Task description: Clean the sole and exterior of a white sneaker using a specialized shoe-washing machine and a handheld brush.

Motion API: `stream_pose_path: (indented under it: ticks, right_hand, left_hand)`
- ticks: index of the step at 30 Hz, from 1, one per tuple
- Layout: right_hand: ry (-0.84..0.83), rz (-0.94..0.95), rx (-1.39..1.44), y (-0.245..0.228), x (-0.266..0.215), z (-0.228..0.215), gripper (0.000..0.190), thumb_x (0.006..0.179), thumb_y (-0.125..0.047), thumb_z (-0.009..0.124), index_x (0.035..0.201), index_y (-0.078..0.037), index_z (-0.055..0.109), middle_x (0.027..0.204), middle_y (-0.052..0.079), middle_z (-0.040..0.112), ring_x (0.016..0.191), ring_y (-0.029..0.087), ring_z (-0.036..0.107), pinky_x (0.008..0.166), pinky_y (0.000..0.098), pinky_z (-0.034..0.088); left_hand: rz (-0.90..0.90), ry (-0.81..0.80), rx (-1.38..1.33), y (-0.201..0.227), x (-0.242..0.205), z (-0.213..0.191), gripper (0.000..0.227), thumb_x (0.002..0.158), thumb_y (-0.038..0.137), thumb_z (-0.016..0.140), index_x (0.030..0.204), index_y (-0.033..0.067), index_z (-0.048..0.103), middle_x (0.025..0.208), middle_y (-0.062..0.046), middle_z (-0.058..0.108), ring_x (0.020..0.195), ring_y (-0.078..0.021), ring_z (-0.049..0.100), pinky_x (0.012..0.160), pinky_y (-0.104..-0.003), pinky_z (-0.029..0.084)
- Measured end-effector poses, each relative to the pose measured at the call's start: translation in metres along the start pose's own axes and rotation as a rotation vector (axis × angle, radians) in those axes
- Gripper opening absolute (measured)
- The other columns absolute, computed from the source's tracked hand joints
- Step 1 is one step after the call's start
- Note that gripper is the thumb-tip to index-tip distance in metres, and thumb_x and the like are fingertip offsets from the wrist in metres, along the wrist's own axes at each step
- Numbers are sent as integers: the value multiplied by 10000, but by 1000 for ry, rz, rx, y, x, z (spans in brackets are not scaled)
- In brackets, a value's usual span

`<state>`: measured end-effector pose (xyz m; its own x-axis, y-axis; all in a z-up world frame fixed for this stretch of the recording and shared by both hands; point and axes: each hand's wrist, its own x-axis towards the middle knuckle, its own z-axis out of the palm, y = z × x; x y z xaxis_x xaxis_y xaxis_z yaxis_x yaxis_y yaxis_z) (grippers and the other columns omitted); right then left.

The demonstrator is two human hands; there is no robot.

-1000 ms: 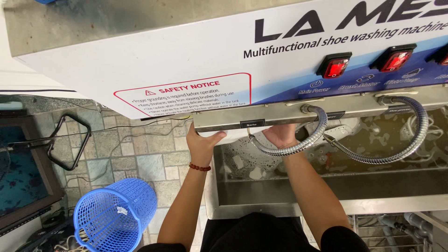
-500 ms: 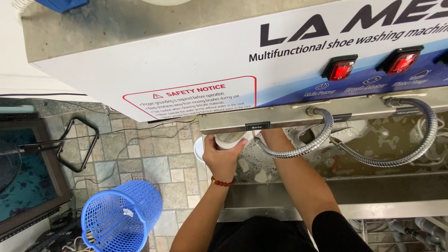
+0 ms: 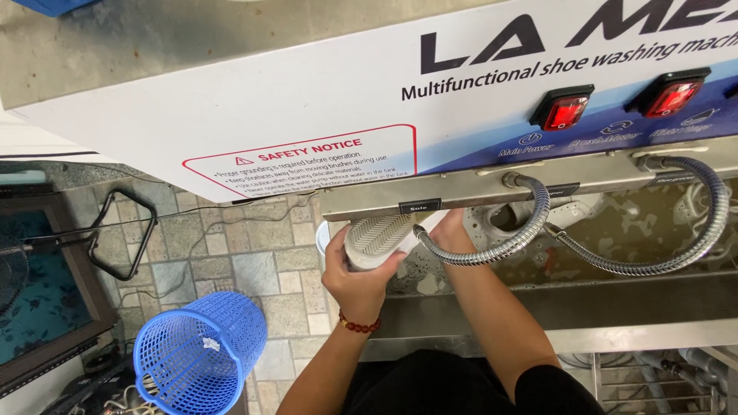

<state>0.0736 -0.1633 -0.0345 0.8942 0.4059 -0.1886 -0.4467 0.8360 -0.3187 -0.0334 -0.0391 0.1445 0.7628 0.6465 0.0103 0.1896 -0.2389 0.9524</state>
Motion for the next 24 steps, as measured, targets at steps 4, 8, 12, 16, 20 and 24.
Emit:
stream_pose_path:
  ticks: [4, 8, 12, 16, 20, 24]
  right_hand:
    - [118, 8, 4, 10, 9, -24, 784, 900, -654, 496, 1332, -5, 582, 1281, 183, 653, 1101, 248, 709, 902, 366, 648]
    - [27, 45, 73, 13, 15, -43, 712, 1168, -589, 532, 1416, 78, 571, 1298, 269, 640, 1093, 295, 679, 915, 412, 596]
    - [248, 27, 34, -8, 5, 20, 795, 950, -666, 531, 1376, 5, 544, 1314, 214, 631, 1134, 286, 689, 927, 416, 609]
    - [-92, -102, -53, -7, -8, 1, 865, 934, -701, 566, 1453, -11, 524, 1389, 156, 618, 1218, 250, 661, 1003, 403, 583]
    - [261, -125, -110, -17, -12, 32, 929, 939, -763, 521, 1453, 10, 486, 1372, 159, 587, 1262, 259, 613, 1042, 405, 547]
    - [287, -125, -148, -19, -27, 43, 915, 916, -755, 486, 1508, -61, 417, 1445, 110, 524, 1336, 255, 541, 1096, 420, 512]
  left_hand:
    - [-7, -11, -6, -6, -2, 1, 792, 635, 97, 963, 1291, -58, 548, 1172, -187, 715, 1050, -234, 740, 896, -321, 636]
    - [-15, 22, -14, -20, 2, 9, 786, 636, 88, 966, 1282, -76, 548, 1174, -197, 713, 1047, -244, 730, 885, -329, 630]
    - [-71, -3, -76, -15, 4, 4, 763, 642, 87, 956, 1271, -82, 558, 1155, -193, 725, 1038, -233, 739, 886, -326, 633]
    - [-57, -21, -115, -31, 10, -4, 747, 636, 53, 953, 1258, -94, 567, 1170, -199, 704, 1051, -240, 713, 904, -337, 611]
    - [-95, -105, -358, -55, 21, -13, 708, 689, 21, 927, 1279, -101, 555, 1177, -183, 696, 1083, -234, 709, 955, -348, 610]
    - [-22, -192, -427, -72, 27, -26, 734, 697, 32, 939, 1301, -109, 546, 1198, -193, 691, 1112, -230, 697, 991, -353, 597]
